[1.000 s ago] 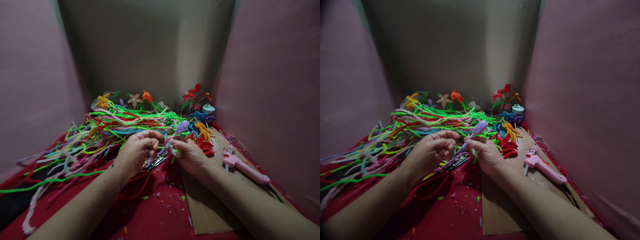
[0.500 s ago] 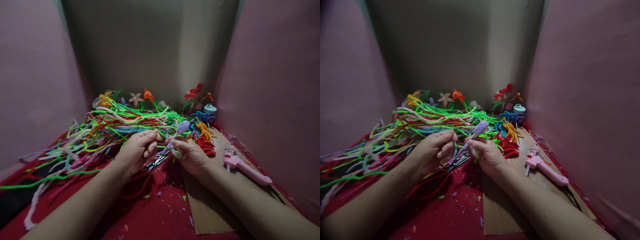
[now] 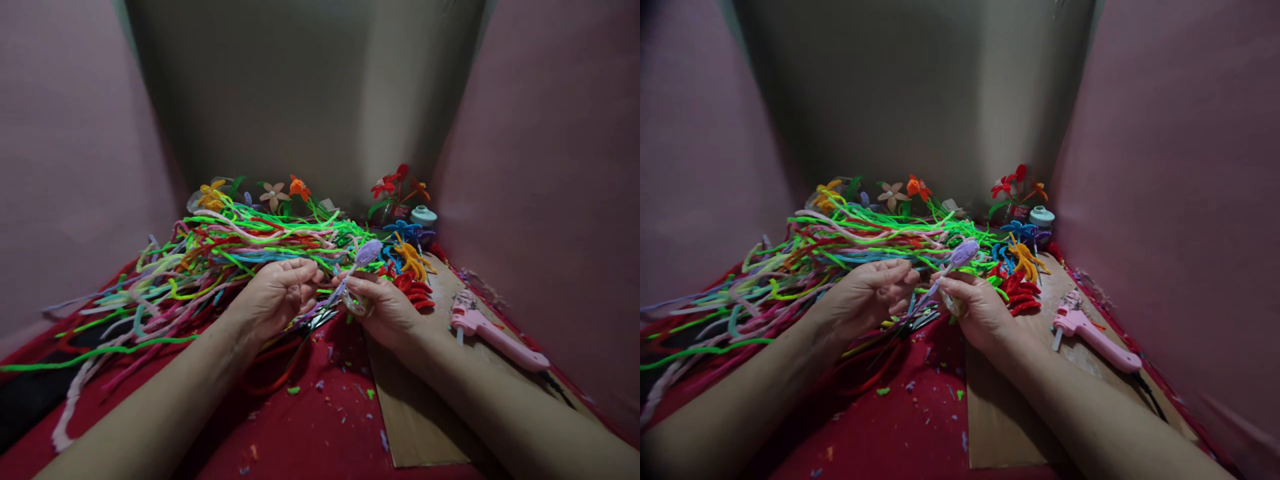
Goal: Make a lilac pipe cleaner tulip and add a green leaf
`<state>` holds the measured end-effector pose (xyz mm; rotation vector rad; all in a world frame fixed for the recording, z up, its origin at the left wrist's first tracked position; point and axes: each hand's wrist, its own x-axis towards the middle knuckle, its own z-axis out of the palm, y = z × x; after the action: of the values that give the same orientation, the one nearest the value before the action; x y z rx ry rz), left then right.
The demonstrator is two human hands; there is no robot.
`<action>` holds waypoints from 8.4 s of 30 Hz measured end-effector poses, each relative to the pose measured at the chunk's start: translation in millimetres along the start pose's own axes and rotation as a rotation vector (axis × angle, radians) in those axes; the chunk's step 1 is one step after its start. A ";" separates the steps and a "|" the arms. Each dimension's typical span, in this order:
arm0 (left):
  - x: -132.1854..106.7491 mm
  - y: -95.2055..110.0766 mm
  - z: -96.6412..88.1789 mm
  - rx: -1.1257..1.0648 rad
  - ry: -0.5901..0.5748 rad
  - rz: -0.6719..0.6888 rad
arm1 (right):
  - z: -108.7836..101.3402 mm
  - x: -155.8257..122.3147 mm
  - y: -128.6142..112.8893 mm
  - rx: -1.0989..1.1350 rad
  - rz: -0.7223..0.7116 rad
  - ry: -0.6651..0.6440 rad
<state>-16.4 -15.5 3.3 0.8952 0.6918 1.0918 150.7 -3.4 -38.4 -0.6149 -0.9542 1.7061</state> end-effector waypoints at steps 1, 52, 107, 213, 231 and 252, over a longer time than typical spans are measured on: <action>0.2 -0.2 -1.0 0.014 -0.015 -0.009 | 0.0 0.1 0.2 0.001 -0.003 0.003; -13.3 -6.8 22.1 0.603 0.077 0.062 | 5.4 -3.4 -2.0 -0.061 -0.126 -0.060; -0.2 -4.9 -1.7 0.452 0.116 0.022 | 0.3 -1.3 -5.0 -0.022 0.037 -0.018; -5.6 -14.3 7.6 0.256 -0.203 -0.154 | 6.3 -2.0 -3.5 -0.081 -0.145 -0.103; -12.1 -34.4 8.1 2.188 0.145 0.791 | 4.3 -2.4 12.8 -0.047 -0.148 0.090; -6.0 -29.8 7.3 1.416 0.159 0.674 | 2.6 -1.6 4.5 -0.141 -0.192 -0.053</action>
<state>1.0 -28.8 -19.0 2.3861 1.3865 1.1766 146.8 -6.3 -40.8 -0.5525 -1.1415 1.5007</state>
